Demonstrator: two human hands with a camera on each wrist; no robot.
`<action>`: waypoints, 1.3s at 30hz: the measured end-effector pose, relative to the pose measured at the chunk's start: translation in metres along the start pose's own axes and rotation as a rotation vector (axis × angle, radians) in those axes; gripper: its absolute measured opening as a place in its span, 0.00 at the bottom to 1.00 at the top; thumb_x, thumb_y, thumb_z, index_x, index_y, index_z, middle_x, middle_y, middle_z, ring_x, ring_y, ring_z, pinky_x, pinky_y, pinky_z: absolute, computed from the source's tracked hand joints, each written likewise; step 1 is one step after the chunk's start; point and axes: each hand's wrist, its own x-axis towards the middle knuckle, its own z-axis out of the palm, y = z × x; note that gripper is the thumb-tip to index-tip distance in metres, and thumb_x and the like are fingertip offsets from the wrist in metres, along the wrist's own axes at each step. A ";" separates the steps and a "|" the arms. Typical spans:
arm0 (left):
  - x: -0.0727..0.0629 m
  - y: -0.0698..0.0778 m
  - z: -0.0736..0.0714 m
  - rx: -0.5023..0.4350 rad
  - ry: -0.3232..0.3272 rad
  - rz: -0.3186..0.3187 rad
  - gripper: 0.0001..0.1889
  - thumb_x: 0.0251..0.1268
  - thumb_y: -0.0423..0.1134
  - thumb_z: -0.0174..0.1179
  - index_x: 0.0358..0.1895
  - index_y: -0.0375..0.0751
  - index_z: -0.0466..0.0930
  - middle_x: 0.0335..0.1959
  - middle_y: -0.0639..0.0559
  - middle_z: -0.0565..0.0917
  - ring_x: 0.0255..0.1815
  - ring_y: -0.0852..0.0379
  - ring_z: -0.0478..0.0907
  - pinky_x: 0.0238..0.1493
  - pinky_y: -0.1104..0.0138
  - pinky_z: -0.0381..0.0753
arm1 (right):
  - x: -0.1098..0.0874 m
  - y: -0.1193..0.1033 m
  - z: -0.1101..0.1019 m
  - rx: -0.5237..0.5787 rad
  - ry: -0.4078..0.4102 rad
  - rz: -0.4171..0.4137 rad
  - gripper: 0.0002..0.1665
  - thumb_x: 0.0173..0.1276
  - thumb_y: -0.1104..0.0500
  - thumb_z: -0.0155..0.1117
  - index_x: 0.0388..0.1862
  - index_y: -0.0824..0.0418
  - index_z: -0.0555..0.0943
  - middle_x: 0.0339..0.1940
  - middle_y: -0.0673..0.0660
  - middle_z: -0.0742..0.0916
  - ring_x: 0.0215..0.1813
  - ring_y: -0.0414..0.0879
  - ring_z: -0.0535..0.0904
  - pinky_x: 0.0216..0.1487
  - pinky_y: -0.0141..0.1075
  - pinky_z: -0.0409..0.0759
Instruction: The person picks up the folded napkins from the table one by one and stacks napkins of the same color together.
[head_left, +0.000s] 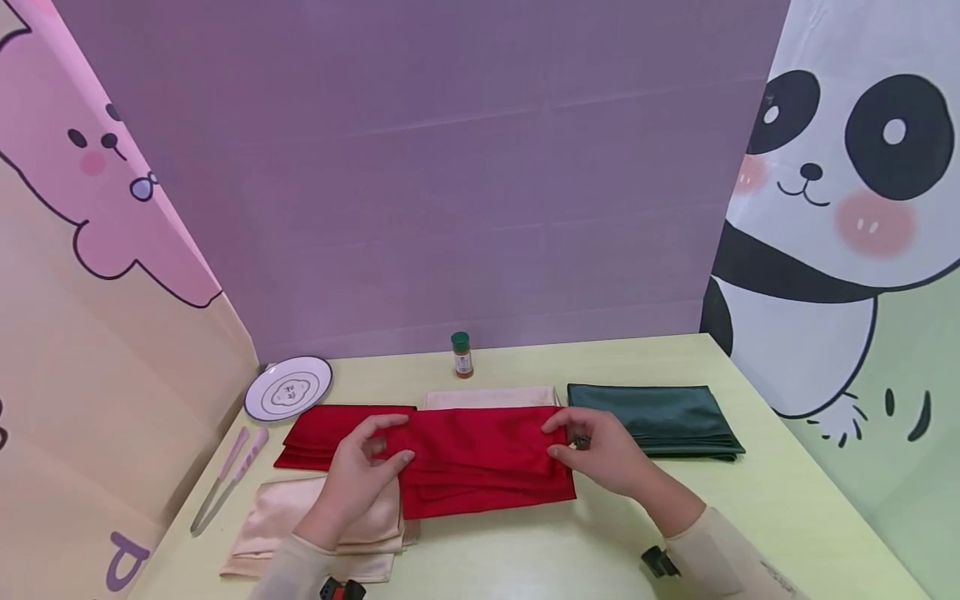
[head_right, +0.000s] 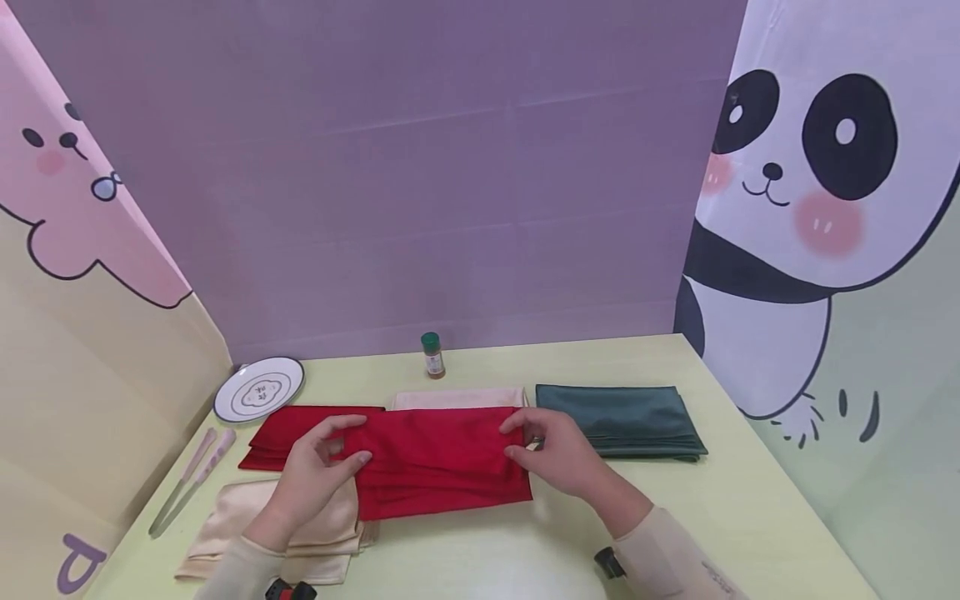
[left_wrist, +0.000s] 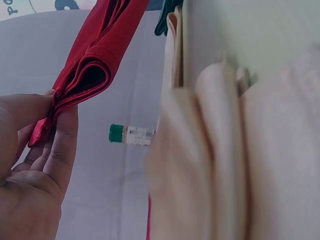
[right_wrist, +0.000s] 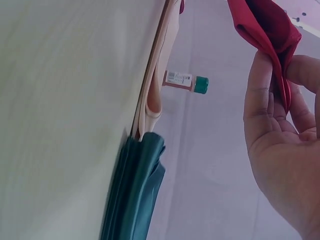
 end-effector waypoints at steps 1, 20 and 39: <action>0.001 0.000 -0.002 0.006 0.005 0.007 0.28 0.59 0.26 0.75 0.62 0.49 0.82 0.62 0.50 0.80 0.41 0.48 0.84 0.43 0.68 0.85 | 0.001 -0.001 0.001 0.000 0.002 -0.003 0.16 0.67 0.62 0.77 0.52 0.55 0.85 0.38 0.53 0.86 0.40 0.50 0.83 0.34 0.37 0.85; 0.013 -0.003 -0.031 -0.002 0.036 -0.026 0.28 0.62 0.24 0.73 0.65 0.46 0.81 0.56 0.43 0.82 0.37 0.50 0.86 0.36 0.63 0.88 | 0.029 -0.006 0.024 0.084 0.016 -0.007 0.15 0.65 0.65 0.77 0.50 0.54 0.86 0.38 0.55 0.85 0.38 0.52 0.82 0.35 0.41 0.88; 0.019 -0.005 -0.056 0.072 0.096 -0.012 0.25 0.63 0.26 0.73 0.63 0.41 0.82 0.60 0.41 0.81 0.45 0.43 0.87 0.45 0.71 0.86 | 0.053 -0.016 0.049 0.078 0.013 0.016 0.15 0.66 0.64 0.77 0.49 0.53 0.86 0.39 0.53 0.86 0.40 0.51 0.83 0.36 0.40 0.88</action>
